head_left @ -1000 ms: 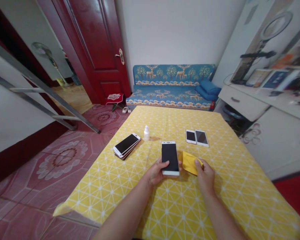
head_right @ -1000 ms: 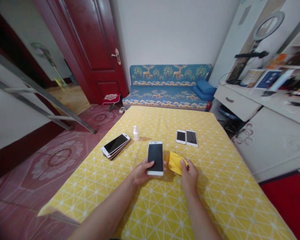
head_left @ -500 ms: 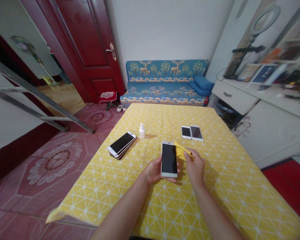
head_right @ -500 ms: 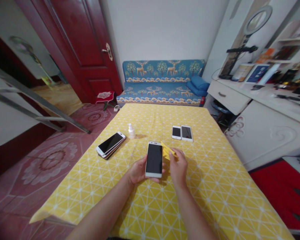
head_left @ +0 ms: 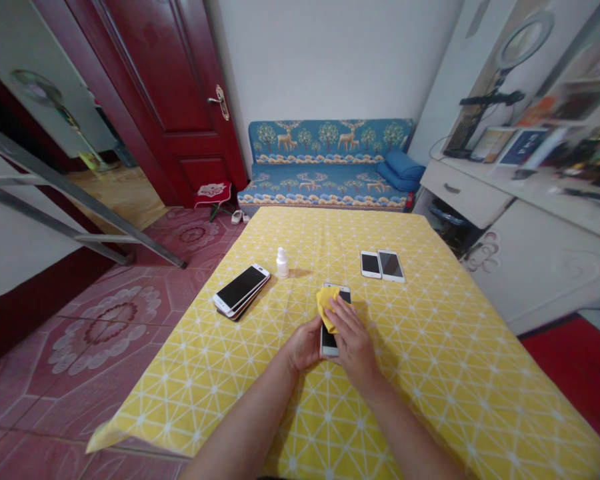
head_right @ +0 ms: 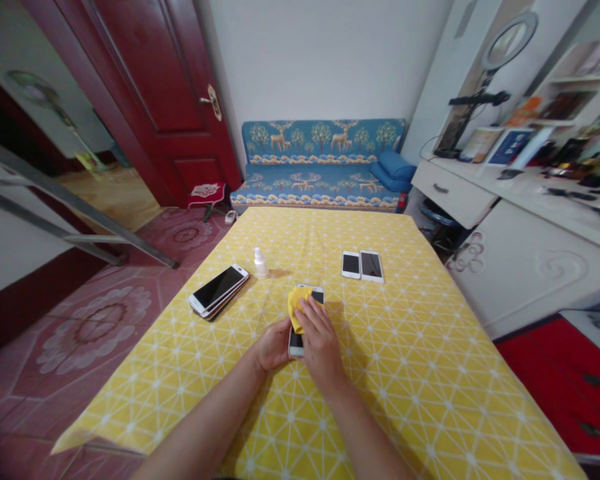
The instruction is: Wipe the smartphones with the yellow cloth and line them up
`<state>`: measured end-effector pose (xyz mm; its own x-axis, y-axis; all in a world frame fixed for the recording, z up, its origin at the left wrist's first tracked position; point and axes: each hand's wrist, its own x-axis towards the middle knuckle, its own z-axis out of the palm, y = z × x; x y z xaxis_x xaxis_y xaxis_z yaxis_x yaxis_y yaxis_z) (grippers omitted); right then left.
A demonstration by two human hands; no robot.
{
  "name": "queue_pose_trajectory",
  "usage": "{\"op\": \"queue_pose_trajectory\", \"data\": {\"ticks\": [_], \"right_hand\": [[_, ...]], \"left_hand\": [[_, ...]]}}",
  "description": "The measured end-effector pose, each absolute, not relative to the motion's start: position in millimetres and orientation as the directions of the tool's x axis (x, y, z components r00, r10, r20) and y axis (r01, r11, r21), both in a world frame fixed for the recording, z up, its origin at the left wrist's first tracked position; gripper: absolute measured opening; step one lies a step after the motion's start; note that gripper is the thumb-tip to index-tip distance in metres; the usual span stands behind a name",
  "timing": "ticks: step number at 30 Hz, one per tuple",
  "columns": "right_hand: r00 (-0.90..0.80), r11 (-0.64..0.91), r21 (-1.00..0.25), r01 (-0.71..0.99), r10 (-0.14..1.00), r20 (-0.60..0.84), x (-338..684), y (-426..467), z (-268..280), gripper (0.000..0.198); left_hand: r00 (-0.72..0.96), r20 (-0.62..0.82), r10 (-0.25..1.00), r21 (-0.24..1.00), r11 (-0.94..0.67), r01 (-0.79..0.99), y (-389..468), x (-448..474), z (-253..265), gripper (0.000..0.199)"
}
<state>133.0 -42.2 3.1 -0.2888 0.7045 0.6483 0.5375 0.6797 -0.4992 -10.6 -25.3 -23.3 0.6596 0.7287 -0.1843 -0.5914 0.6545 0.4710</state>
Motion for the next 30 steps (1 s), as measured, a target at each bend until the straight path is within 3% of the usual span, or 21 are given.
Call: {"op": "queue_pose_trajectory", "data": {"ticks": [7, 13, 18, 21, 25, 30], "right_hand": [[-0.137, 0.554, -0.602, 0.575, 0.791, 0.596, 147, -13, 16, 0.055], [-0.219, 0.617, -0.603, 0.506, 0.768, 0.602, 141, -15, 28, 0.054], [-0.318, 0.706, -0.537, 0.462, 0.697, 0.643, 143, -24, 22, 0.046], [-0.417, 0.762, -0.483, 0.432, 0.644, 0.642, 144, -36, 17, 0.045], [-0.491, 0.799, -0.424, 0.427, 0.598, 0.633, 144, -56, 11, 0.049], [-0.553, 0.815, -0.329, 0.477, 0.569, 0.609, 147, -77, 7, 0.058]], "left_hand": [[0.740, -0.093, 0.666, 0.518, 0.667, -0.535, -30, -12, -15, 0.053], [0.712, -0.112, 0.693, 0.618, 0.610, -0.496, -33, -13, -10, 0.057], [0.680, -0.182, 0.710, 0.633, 0.614, -0.471, -32, -11, -8, 0.054], [0.631, -0.256, 0.733, 0.594, 0.634, -0.495, -29, -10, -13, 0.044], [0.616, -0.287, 0.733, 0.425, 0.674, -0.604, -23, -10, -24, 0.031], [0.606, -0.250, 0.755, 0.334, 0.655, -0.678, -19, -11, -25, 0.041]]}}
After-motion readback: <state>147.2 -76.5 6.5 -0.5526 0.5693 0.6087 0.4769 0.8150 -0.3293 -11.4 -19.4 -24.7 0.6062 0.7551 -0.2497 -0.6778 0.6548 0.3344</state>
